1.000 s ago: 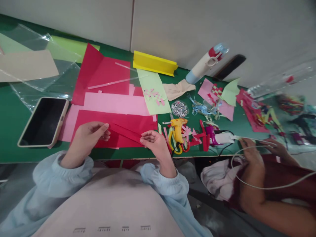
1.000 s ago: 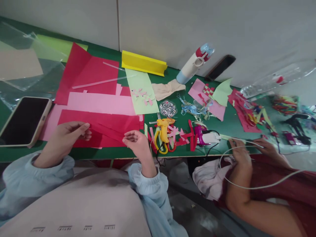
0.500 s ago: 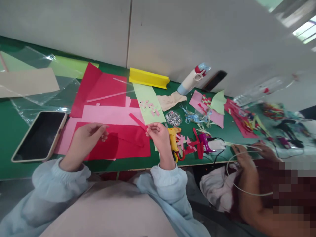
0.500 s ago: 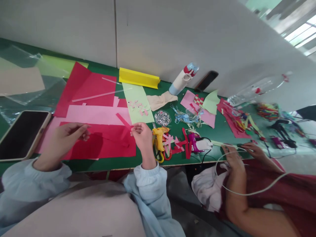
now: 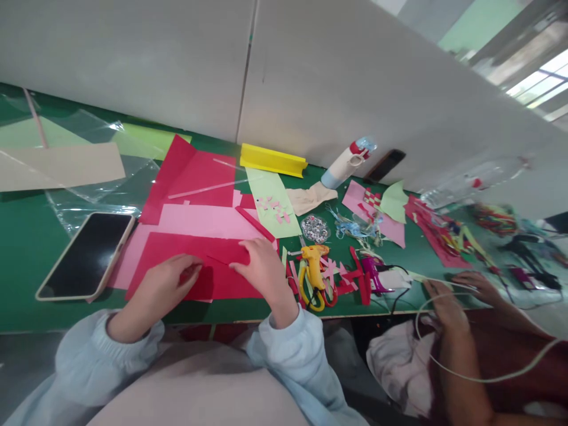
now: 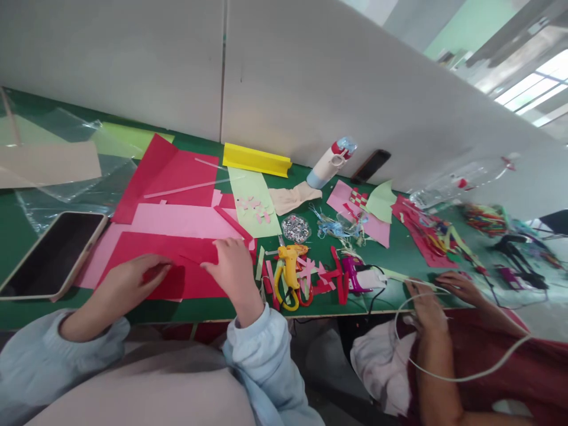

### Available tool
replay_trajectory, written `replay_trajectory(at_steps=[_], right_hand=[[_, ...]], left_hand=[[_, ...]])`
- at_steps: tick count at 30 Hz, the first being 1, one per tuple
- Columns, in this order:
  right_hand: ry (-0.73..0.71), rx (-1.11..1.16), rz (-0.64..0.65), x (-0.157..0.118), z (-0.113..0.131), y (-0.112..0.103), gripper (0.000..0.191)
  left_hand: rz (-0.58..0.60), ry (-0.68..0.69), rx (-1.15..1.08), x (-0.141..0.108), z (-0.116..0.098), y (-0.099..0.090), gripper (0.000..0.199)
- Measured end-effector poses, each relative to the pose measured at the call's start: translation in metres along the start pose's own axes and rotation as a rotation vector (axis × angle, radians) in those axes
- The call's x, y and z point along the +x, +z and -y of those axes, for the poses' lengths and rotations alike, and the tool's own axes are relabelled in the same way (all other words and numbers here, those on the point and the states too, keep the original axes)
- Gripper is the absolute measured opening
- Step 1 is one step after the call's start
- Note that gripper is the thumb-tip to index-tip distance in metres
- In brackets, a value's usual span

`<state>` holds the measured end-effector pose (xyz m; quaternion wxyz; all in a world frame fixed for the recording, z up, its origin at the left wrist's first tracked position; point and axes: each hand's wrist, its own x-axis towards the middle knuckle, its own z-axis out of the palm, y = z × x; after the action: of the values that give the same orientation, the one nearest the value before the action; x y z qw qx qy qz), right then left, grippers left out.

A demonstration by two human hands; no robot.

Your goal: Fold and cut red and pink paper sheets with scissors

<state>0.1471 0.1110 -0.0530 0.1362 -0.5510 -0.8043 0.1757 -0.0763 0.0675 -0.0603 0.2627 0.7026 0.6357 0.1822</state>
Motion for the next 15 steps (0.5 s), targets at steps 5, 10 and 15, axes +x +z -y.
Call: replay_trajectory(at_steps=[5, 10, 15], right_hand=[[-0.005, -0.019, 0.094, -0.001, 0.006, 0.013, 0.031], [0.005, -0.06, 0.087, 0.007, 0.003, 0.013, 0.02], [0.022, -0.133, 0.043, 0.03, -0.001, 0.007, 0.016]], left_hand=[[0.029, 0.042, 0.013, -0.001, 0.003, 0.004, 0.037], [0.034, 0.114, 0.042, -0.007, 0.009, 0.006, 0.036], [0.008, 0.227, 0.063, -0.016, 0.014, 0.011, 0.036]])
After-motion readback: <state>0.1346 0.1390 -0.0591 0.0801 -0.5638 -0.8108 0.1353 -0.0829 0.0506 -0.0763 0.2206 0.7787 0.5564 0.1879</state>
